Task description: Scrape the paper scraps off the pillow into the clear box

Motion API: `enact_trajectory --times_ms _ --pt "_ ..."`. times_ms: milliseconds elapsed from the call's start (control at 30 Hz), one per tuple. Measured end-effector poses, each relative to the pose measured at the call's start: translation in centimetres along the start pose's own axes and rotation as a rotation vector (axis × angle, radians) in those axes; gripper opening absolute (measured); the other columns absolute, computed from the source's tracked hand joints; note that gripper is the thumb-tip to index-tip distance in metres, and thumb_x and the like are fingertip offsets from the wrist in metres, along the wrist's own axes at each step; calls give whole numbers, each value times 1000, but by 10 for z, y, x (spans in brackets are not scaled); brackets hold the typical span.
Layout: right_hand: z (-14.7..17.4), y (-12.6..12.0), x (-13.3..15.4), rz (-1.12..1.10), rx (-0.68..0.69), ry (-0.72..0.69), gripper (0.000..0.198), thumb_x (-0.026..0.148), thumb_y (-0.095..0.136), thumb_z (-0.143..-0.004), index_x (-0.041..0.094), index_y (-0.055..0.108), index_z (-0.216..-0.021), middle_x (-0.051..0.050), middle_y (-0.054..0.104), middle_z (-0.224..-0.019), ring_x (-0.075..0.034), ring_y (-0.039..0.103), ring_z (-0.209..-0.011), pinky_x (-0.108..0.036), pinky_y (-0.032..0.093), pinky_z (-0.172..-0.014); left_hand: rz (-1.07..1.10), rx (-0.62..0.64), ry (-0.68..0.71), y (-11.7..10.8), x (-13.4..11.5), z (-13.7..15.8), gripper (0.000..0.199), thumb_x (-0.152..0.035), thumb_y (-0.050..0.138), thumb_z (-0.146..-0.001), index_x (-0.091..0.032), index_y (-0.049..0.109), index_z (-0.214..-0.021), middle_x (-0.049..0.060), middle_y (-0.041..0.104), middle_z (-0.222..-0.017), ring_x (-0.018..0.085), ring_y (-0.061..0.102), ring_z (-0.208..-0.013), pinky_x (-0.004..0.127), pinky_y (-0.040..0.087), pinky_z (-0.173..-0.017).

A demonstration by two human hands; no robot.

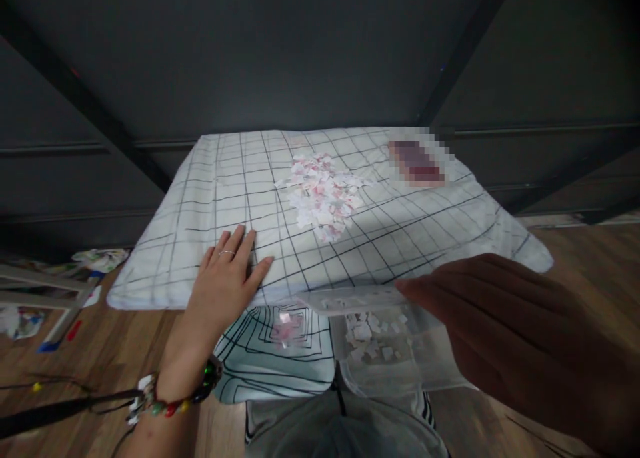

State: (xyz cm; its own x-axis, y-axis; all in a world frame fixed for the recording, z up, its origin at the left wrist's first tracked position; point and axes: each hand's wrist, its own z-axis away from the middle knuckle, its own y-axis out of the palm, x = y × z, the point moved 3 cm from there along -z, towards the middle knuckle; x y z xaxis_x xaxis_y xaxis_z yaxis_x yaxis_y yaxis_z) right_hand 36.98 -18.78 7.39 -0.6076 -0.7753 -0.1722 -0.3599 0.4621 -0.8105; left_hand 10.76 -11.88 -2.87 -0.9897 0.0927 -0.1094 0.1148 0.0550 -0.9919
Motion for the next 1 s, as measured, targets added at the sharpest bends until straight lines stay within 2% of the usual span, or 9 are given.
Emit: enact_trajectory --times_ms 267,433,567,767,1000 --pt "10 2 -18 159 18 95 33 -1 42 -78 18 53 -103 -4 67 -80 -17 58 -72 -34 50 -65 5 24 -72 -5 -13 -6 57 -46 33 -91 -13 41 -137 16 30 -151 34 23 -139 54 24 -110" --pt "8 12 -43 361 -52 117 31 0 43 -79 19 54 -100 0 62 -70 -17 53 -65 -32 43 -59 87 -37 23 -6 -37 -21 60 -48 36 -92 -9 41 -137 19 31 -150 36 23 -139 53 26 -109" --pt "5 22 -57 397 -64 73 26 0 43 -77 16 58 -91 0 56 -61 -17 48 -58 -32 39 -54 98 -23 77 0 -50 -29 63 -49 37 -92 -6 39 -138 20 30 -150 35 22 -139 50 26 -110" --pt "7 20 -54 328 -49 57 27 -1 46 -76 18 57 -91 1 55 -62 -16 48 -59 -30 39 -56 51 11 60 5 -53 -26 63 -49 36 -92 -7 38 -139 19 28 -151 34 22 -140 50 22 -112" --pt "10 17 -51 358 -44 31 29 -1 44 -75 18 55 -94 0 56 -64 -17 47 -59 -32 39 -55 45 23 58 4 -53 -27 64 -49 34 -92 -6 37 -140 18 28 -151 33 20 -140 49 21 -113"
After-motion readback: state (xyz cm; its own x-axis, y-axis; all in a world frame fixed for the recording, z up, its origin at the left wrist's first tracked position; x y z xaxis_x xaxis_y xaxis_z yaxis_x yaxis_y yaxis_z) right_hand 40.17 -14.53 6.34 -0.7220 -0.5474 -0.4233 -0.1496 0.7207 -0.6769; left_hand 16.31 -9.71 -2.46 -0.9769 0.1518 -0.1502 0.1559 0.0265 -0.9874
